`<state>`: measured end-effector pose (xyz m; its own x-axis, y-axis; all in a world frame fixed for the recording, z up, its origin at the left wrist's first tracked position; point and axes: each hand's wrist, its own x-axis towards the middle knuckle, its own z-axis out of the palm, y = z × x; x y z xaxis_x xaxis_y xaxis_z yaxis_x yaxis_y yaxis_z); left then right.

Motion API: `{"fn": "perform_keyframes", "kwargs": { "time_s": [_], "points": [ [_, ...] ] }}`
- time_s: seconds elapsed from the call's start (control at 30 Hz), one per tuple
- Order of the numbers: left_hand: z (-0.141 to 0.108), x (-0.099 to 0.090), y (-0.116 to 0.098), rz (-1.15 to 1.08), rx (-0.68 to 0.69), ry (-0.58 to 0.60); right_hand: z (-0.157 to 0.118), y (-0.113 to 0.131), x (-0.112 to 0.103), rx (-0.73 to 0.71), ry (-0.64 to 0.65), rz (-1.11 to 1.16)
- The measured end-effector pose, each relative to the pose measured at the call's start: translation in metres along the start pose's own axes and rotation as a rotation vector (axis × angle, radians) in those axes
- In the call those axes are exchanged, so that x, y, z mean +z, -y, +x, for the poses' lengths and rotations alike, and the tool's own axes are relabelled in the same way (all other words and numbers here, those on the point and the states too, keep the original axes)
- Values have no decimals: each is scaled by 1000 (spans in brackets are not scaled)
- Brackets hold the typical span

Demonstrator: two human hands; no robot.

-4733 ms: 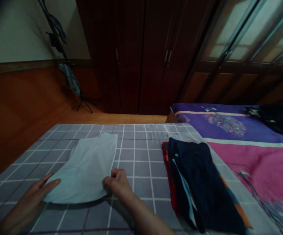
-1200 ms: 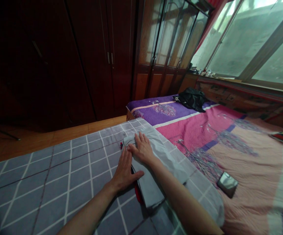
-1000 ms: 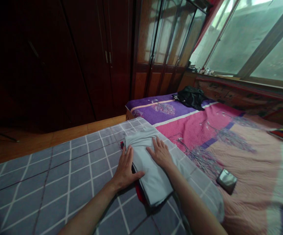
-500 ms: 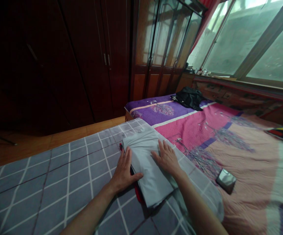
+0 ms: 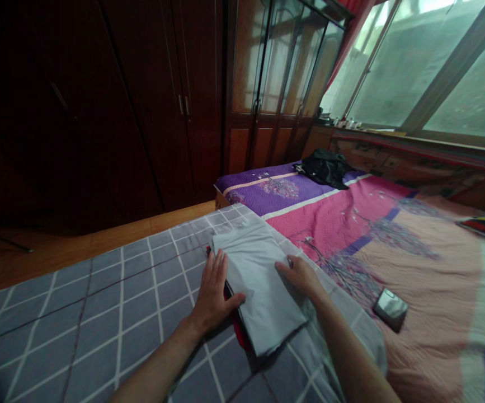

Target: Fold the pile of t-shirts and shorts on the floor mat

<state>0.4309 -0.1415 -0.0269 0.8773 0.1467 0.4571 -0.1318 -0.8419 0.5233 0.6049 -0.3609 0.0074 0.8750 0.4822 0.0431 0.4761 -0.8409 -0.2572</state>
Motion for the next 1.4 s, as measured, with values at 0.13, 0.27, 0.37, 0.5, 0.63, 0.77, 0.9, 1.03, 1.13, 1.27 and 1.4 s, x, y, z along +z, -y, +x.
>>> {"fn": "perform_keyframes", "kwargs": {
  "time_s": [0.13,0.27,0.37,0.5,0.63,0.77,0.9,1.03,1.13,1.27,1.4],
  "points": [
    [-3,-1,-18,62,221,31,-9,23,15,-95,-61,-38],
    [-8,7,-25,56,273,165,-1,60,30,-242,-51,-38],
    [-10,12,-23,65,249,195,21,80,32,-344,-24,-19],
    [-11,13,-21,68,229,196,62,76,22,-335,-29,22],
    [-11,10,-18,45,230,199,82,44,8,-160,-57,103],
    [-9,6,-14,12,188,186,51,4,-3,45,-66,221],
    [-7,5,-12,13,173,180,1,-25,-8,165,54,386],
    [-6,5,-12,20,168,156,-20,-33,-9,283,181,520],
    [-7,4,-12,16,159,135,-18,-29,-10,345,231,580],
    [-7,3,-13,-13,127,75,-12,-23,-12,354,239,613],
    [-7,2,-18,-89,43,-10,-10,-20,-16,331,226,618]
  ]
}}
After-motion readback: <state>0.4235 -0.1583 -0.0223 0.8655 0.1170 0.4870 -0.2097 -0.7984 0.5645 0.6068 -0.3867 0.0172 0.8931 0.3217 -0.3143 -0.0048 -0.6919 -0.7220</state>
